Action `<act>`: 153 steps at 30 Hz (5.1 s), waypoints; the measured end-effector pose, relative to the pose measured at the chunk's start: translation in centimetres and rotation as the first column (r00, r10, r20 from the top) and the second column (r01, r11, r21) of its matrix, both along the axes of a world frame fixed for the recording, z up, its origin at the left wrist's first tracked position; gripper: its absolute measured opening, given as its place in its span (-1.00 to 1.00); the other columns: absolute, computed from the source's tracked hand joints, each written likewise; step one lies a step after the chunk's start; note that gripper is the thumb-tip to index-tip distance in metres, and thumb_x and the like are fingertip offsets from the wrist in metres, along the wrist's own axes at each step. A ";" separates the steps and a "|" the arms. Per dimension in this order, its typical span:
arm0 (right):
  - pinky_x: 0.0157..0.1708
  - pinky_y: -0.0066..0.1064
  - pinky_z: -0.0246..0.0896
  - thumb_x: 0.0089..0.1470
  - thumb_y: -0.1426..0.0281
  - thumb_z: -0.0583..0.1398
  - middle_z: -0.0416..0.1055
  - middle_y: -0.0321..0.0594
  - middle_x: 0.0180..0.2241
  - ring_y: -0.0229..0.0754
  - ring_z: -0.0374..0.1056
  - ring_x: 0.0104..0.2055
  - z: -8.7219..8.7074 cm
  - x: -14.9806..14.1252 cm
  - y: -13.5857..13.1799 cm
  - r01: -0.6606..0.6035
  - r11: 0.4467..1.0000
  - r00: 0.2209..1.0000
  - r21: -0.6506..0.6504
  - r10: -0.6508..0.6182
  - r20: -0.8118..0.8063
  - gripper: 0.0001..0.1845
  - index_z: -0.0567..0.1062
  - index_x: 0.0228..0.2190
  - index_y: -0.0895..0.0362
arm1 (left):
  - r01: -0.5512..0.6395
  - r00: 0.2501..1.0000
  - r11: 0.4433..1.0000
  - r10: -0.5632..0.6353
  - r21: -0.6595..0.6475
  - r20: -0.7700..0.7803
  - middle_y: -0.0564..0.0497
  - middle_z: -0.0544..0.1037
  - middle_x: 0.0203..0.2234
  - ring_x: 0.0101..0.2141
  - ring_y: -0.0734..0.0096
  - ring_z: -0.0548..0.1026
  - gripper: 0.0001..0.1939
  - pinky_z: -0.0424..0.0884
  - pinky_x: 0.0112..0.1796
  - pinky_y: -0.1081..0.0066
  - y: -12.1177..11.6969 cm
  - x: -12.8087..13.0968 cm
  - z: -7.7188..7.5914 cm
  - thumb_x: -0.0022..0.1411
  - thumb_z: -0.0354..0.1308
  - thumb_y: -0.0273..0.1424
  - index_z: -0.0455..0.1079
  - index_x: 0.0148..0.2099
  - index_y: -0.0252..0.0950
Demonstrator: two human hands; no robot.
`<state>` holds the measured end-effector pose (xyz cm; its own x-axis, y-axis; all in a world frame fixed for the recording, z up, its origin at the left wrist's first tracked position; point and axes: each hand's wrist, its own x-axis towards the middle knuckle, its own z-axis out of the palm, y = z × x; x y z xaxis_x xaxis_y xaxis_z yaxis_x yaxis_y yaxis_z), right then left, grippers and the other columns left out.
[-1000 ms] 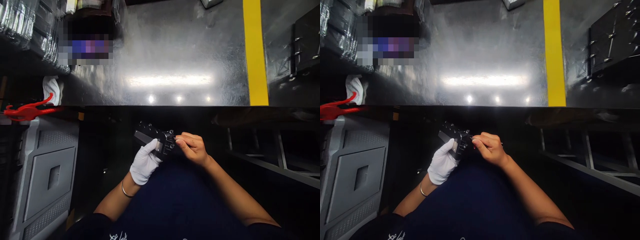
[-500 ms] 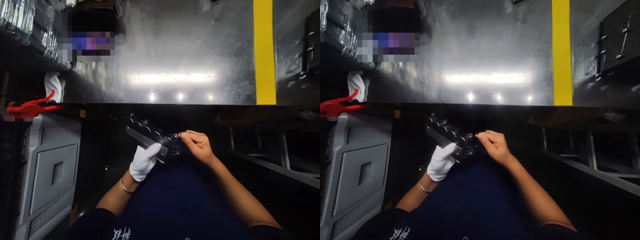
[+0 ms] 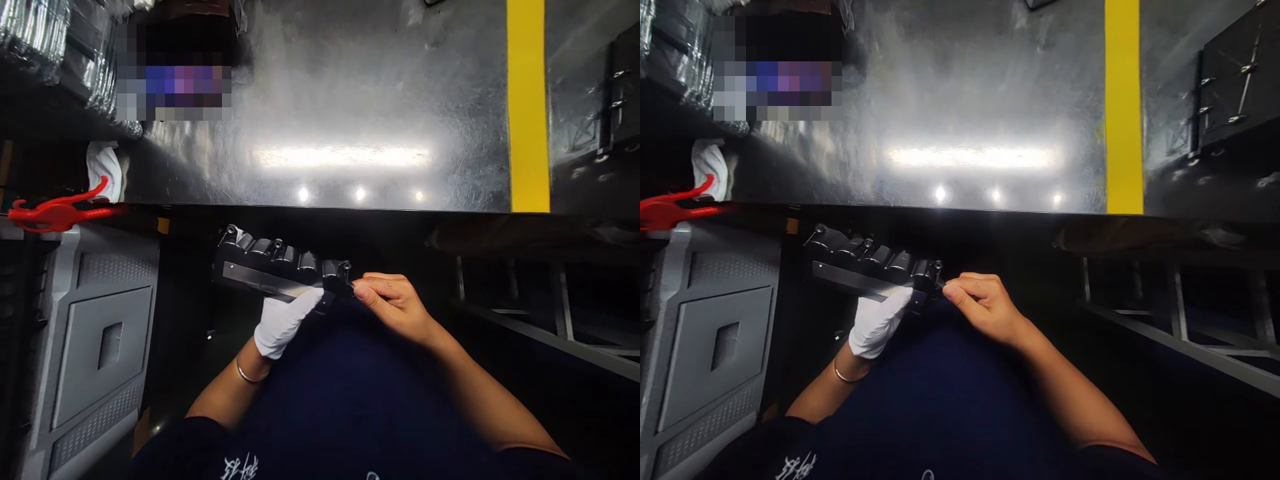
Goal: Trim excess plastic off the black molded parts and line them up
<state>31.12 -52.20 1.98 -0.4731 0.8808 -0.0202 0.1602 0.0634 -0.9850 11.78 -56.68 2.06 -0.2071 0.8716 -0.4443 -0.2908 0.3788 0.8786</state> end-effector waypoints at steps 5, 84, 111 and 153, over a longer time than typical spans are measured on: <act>-0.54 -0.44 0.20 0.22 0.29 0.11 0.37 -0.26 -0.59 -0.29 0.29 -0.55 -0.5 -0.1 0.4 0.018 1.000 0.999 -0.014 -0.017 0.035 -0.64 0.54 -0.53 0.15 | 0.044 0.999 0.999 -0.043 -0.028 0.018 0.01 0.65 -0.37 -0.31 0.32 0.60 -0.85 0.52 -0.14 0.38 0.1 0.0 0.2 -0.05 0.40 -0.47 0.58 -0.34 -0.28; -0.50 -0.49 0.32 0.20 0.23 0.17 0.57 -0.17 -0.12 -0.26 0.50 -0.36 2.3 2.8 3.2 -0.495 0.582 0.863 0.645 0.243 0.443 -0.74 0.49 -0.09 -0.02 | 0.539 0.684 0.782 -0.189 -0.313 0.705 -0.10 0.55 -0.49 -0.61 0.50 0.45 -0.68 0.33 -0.64 0.54 2.5 -0.5 0.5 0.22 0.18 -0.21 0.51 -0.31 -0.42; -0.41 -0.43 0.30 0.19 0.30 0.17 0.52 -0.22 -0.42 -0.25 0.42 -0.42 -0.1 -0.2 2.5 -0.173 0.969 0.941 0.176 0.110 0.320 -0.81 0.55 -0.36 0.11 | 0.570 0.758 0.817 -0.564 -0.087 -0.326 0.07 0.49 -0.58 -0.54 0.50 0.38 -0.68 0.28 -0.48 0.50 2.5 -1.4 1.6 0.11 0.26 -0.15 0.46 -0.51 -0.30; -0.58 -0.49 0.04 0.28 0.43 0.02 0.16 -0.37 -0.66 -0.39 0.11 -0.61 1.6 1.6 1.7 -0.478 0.875 0.870 0.071 0.483 -0.095 -0.62 0.35 -0.58 0.16 | 0.334 0.896 0.940 -0.297 0.062 -0.330 0.07 0.46 -0.66 -0.60 0.54 0.35 -0.68 0.27 -0.54 0.50 1.8 -0.4 0.8 0.02 0.34 -0.20 0.42 -0.57 -0.31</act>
